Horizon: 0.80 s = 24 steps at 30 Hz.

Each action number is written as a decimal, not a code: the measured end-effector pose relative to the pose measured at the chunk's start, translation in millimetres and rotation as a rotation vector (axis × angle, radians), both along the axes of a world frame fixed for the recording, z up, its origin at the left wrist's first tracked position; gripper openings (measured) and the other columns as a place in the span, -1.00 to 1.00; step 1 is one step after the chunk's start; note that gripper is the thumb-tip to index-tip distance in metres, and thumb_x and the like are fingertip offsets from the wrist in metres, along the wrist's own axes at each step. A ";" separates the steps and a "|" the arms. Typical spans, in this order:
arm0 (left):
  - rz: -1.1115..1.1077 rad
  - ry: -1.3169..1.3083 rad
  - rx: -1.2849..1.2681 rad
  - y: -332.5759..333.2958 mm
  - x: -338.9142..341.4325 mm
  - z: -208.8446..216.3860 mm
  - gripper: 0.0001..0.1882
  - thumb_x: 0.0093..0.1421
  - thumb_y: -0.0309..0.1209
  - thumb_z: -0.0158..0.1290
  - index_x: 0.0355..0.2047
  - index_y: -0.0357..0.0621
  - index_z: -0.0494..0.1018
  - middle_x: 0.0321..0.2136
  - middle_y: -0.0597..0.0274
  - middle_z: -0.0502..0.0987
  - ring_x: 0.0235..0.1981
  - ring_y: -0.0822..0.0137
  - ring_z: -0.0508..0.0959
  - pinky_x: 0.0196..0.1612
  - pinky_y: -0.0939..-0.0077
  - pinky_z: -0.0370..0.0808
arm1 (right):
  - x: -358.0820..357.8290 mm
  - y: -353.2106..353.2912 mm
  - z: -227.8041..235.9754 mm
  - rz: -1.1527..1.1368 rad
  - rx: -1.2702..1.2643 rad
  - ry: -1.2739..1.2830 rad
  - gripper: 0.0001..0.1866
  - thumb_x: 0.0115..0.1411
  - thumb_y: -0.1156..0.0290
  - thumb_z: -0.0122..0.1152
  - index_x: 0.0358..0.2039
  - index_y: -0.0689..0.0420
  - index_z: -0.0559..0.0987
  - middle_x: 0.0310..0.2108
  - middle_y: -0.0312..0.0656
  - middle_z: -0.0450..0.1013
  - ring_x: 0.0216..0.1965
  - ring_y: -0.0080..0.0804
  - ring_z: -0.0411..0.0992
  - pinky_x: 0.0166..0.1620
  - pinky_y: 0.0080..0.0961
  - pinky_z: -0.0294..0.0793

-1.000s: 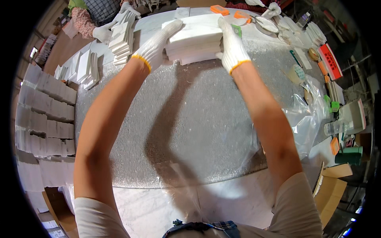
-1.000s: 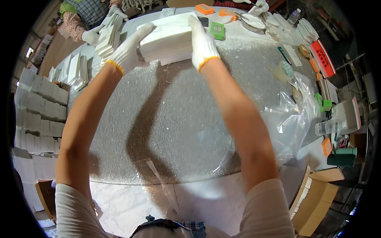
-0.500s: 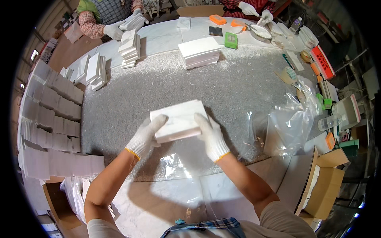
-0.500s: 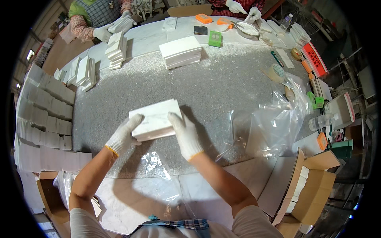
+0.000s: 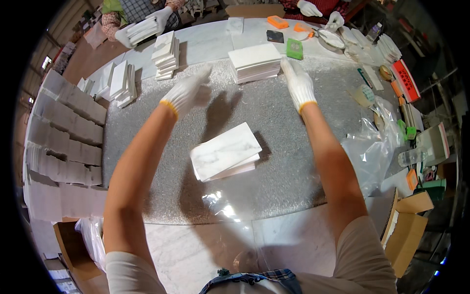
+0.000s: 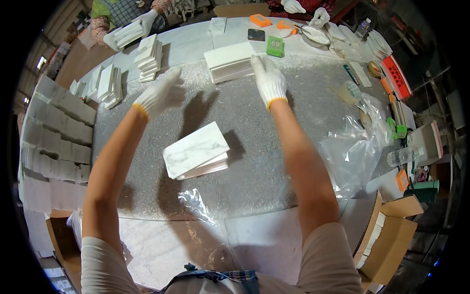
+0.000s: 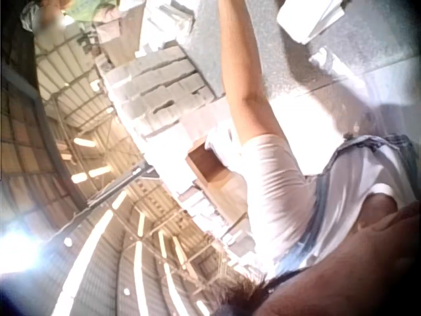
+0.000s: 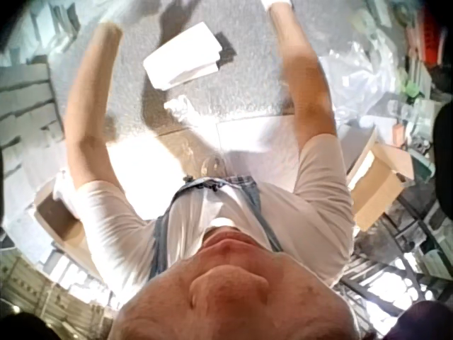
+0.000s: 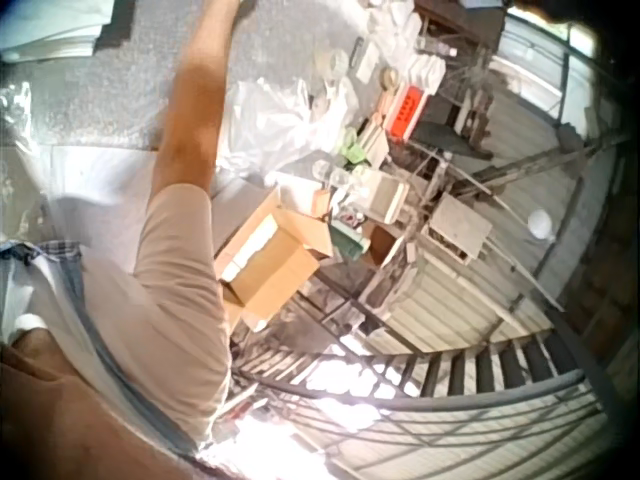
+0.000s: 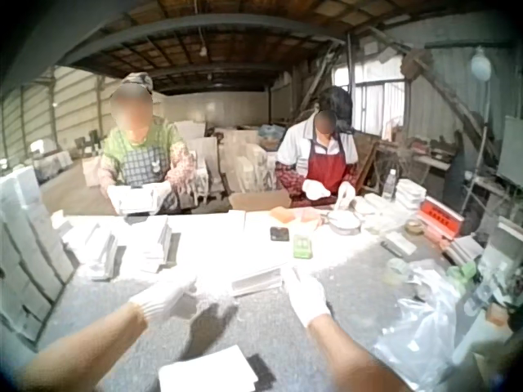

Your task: The person repeatedly picks up stacks of white rectangular tiles, wraps them in clear plastic bags, and places the wrapped stacks into a cardboard box. The person also handles loose tiles and plastic bags on the table. The task continues with the same wrapping and boxing pattern throughout the clip.

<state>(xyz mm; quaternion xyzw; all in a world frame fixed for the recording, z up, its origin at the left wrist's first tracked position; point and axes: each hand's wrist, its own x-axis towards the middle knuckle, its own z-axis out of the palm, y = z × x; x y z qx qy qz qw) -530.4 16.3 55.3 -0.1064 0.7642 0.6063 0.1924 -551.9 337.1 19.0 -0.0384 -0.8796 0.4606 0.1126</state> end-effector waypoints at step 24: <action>0.306 -0.008 0.337 122.0 -99.3 -51.8 0.00 0.20 0.38 0.15 0.43 0.02 0.19 0.39 0.00 0.24 0.31 0.13 0.28 0.28 0.29 0.32 | -92.7 25.4 -49.3 0.245 -0.594 -0.304 0.10 0.22 -0.36 0.22 0.47 0.28 0.22 0.46 0.19 0.15 0.47 0.01 0.17 0.42 -0.12 0.25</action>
